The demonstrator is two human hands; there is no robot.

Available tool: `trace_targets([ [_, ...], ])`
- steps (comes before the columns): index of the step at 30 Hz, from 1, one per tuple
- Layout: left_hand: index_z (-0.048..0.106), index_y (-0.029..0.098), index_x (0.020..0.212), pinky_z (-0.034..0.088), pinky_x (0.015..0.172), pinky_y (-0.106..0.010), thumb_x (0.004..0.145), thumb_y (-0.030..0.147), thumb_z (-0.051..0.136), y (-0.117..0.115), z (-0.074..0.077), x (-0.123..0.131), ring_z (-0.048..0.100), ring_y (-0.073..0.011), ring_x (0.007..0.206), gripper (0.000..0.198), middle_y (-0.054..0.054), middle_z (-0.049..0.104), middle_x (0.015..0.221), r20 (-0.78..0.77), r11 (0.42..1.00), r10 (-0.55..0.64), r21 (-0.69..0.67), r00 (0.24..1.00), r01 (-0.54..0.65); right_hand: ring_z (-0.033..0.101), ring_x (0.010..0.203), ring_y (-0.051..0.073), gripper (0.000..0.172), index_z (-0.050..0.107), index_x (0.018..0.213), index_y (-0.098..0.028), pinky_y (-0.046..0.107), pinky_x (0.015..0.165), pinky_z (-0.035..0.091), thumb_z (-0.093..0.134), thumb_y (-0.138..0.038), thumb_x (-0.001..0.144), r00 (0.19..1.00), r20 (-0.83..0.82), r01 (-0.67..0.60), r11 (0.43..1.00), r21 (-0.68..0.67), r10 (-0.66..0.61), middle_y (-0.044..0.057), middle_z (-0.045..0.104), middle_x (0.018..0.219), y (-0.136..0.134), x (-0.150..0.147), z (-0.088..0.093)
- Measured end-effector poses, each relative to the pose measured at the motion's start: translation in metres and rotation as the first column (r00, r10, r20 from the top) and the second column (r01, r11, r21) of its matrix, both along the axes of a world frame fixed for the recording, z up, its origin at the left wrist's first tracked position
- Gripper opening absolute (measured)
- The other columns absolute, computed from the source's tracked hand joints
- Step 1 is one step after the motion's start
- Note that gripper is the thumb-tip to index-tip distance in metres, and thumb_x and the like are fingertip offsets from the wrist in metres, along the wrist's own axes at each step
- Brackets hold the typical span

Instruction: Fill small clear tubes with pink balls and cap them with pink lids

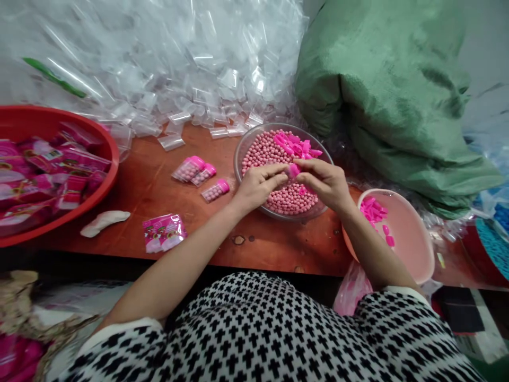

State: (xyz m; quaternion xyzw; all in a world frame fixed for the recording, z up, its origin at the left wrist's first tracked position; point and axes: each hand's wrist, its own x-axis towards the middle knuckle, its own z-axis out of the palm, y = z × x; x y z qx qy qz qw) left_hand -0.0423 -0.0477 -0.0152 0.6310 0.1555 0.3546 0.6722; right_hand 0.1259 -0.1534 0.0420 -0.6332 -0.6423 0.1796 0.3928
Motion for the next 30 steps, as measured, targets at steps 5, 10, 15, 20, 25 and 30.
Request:
trace_targets([
  [5,0.080,0.019,0.107,0.062,0.086,-0.037,0.065,0.054,0.090,0.003,0.003,0.003,0.074,-0.0228,0.093,0.055,-0.008,0.079,0.106,0.164,0.925,-0.002,-0.373,0.986,0.064,0.075,0.092,0.023,0.064,0.069,0.121,-0.027,0.046,0.092,0.061,0.085,-0.062,0.069,0.780,-0.625,-0.049,0.996,-0.074,-0.008,0.006,0.075,0.108,-0.009,0.000,-0.002],
  [10,0.082,0.020,0.105,0.058,0.099,-0.041,0.070,0.052,0.087,-0.002,0.002,0.001,0.072,-0.0256,0.106,0.048,-0.008,0.079,0.111,0.113,0.977,0.005,-0.212,0.994,0.019,0.071,0.074,0.015,0.046,0.072,0.096,-0.024,0.034,0.078,0.064,0.086,-0.059,0.070,0.670,-0.741,0.023,0.999,-0.034,-0.041,0.001,0.075,0.089,-0.004,0.004,-0.013],
  [15,0.082,0.021,0.103,0.050,0.110,-0.041,0.082,0.035,0.078,-0.004,-0.002,0.000,0.069,-0.0246,0.116,0.026,-0.009,0.078,0.116,0.093,0.998,0.051,0.035,0.994,-0.055,0.073,0.095,0.024,0.052,0.069,0.100,-0.022,0.040,0.079,0.065,0.071,-0.069,0.078,0.681,-0.726,-0.226,0.917,-0.330,-0.093,0.008,0.076,0.097,0.009,-0.001,-0.004],
  [20,0.082,0.021,0.104,0.048,0.112,-0.042,0.084,0.032,0.075,-0.001,-0.004,-0.002,0.067,-0.0255,0.120,0.024,-0.009,0.076,0.119,0.092,0.990,0.071,0.118,0.993,-0.082,0.074,0.083,0.025,0.042,0.068,0.086,-0.019,0.042,0.077,0.065,0.073,-0.059,0.075,0.585,-0.786,-0.247,0.878,-0.411,-0.203,0.007,0.075,0.077,0.014,-0.015,-0.002],
  [25,0.082,0.021,0.103,0.049,0.110,-0.042,0.086,0.032,0.073,0.000,-0.008,0.000,0.068,-0.0257,0.117,0.022,-0.009,0.078,0.117,0.118,0.988,0.063,0.133,0.991,-0.078,0.070,0.070,0.019,0.034,0.068,0.079,-0.021,0.036,0.074,0.065,0.080,-0.049,0.066,0.434,-0.860,-0.110,0.931,-0.348,-0.270,0.000,0.070,0.068,0.023,-0.026,-0.017],
  [30,0.080,0.019,0.108,0.053,0.105,-0.039,0.086,0.036,0.075,0.006,-0.007,0.003,0.071,-0.0252,0.112,0.028,-0.008,0.078,0.115,0.130,0.992,0.107,0.051,0.986,-0.114,0.070,0.076,0.020,0.044,0.064,0.083,-0.021,0.035,0.071,0.064,0.074,-0.063,0.074,0.478,-0.827,-0.120,0.911,-0.394,-0.295,0.003,0.068,0.071,0.038,-0.034,-0.010],
])
